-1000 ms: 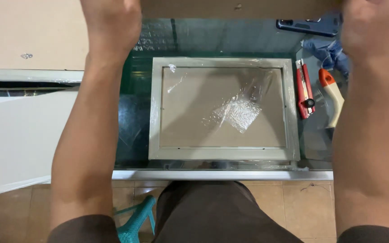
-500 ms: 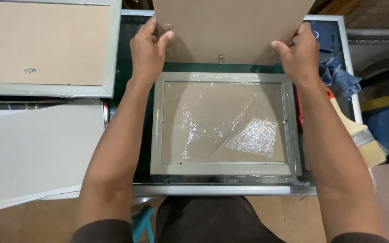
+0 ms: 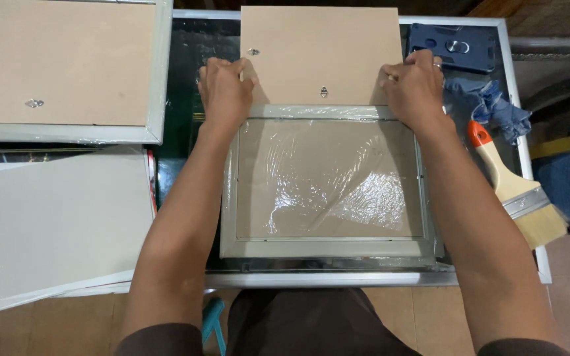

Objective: The person is placing artwork prints into frames, securing the backing, and cleaning the glass.

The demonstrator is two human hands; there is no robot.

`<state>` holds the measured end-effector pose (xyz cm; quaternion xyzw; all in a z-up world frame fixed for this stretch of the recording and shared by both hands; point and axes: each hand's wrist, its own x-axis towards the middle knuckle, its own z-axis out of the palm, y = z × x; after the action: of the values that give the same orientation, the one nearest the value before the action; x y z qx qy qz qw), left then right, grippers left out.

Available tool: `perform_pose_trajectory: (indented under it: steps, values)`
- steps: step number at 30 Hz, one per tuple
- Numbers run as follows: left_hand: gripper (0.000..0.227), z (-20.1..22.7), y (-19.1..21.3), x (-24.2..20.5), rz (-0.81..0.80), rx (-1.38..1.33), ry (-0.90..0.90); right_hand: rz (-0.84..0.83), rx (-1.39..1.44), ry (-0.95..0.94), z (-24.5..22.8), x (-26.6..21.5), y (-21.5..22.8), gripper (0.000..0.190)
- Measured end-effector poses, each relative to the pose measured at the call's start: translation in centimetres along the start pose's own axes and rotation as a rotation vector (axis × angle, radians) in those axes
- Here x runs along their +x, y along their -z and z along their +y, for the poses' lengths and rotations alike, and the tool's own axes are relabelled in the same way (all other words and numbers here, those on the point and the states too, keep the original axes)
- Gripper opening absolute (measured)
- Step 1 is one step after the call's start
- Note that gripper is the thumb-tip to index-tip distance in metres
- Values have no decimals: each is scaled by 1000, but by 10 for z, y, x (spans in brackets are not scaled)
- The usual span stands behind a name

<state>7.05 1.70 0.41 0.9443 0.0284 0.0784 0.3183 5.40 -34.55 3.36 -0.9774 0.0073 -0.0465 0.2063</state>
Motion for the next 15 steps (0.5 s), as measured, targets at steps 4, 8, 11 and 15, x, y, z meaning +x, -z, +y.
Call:
perform_pose_trajectory:
  steps: [4,8,11,15]
  values:
    - [46,3,5,-5,51,51,-18,-191,-90,-162,-28,-14,27,42]
    - [34,13,44,-49,84,14,-180,-56,-19,54,-41,-75,60,37]
    - [21,20,88,-102,-100,-58,-329,-286,41,-81,-65,-131,90,25]
    - [22,37,132,-157,-572,71,-162,-672,-180,-152,-70,-180,100,39]
